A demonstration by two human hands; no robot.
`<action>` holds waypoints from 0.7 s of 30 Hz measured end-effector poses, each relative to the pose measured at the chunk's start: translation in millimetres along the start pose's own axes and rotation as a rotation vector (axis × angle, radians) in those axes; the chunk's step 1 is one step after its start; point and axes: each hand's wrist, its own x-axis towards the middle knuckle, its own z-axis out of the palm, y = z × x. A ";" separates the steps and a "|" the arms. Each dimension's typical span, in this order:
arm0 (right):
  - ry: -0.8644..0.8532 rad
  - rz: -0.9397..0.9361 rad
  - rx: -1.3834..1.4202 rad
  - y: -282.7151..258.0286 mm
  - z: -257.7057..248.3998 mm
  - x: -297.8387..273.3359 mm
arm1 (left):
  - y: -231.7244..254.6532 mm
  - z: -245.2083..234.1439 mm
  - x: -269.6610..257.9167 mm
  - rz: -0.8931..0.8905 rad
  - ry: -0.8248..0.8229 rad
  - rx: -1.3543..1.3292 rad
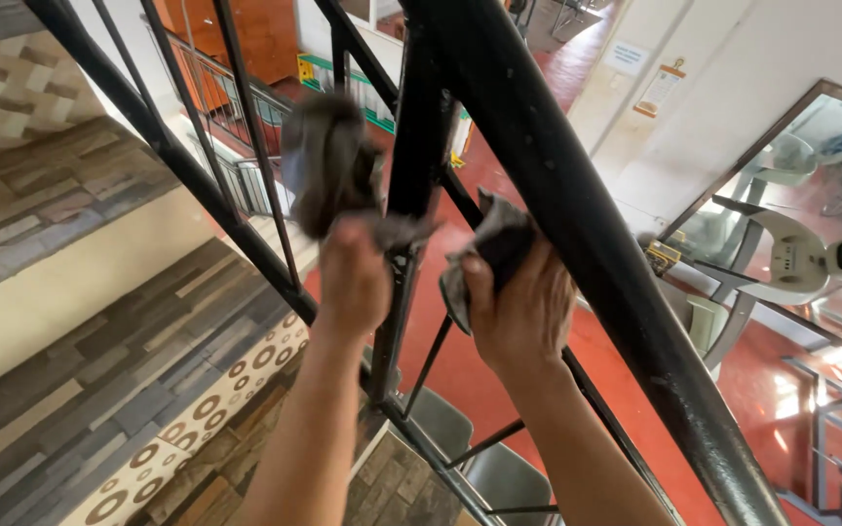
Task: Cleaning a metal staircase railing with cloths.
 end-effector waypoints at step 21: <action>0.209 -0.071 -0.160 -39.8 -5.6 37.3 | -221.5 45.9 -179.4 -0.147 0.132 0.517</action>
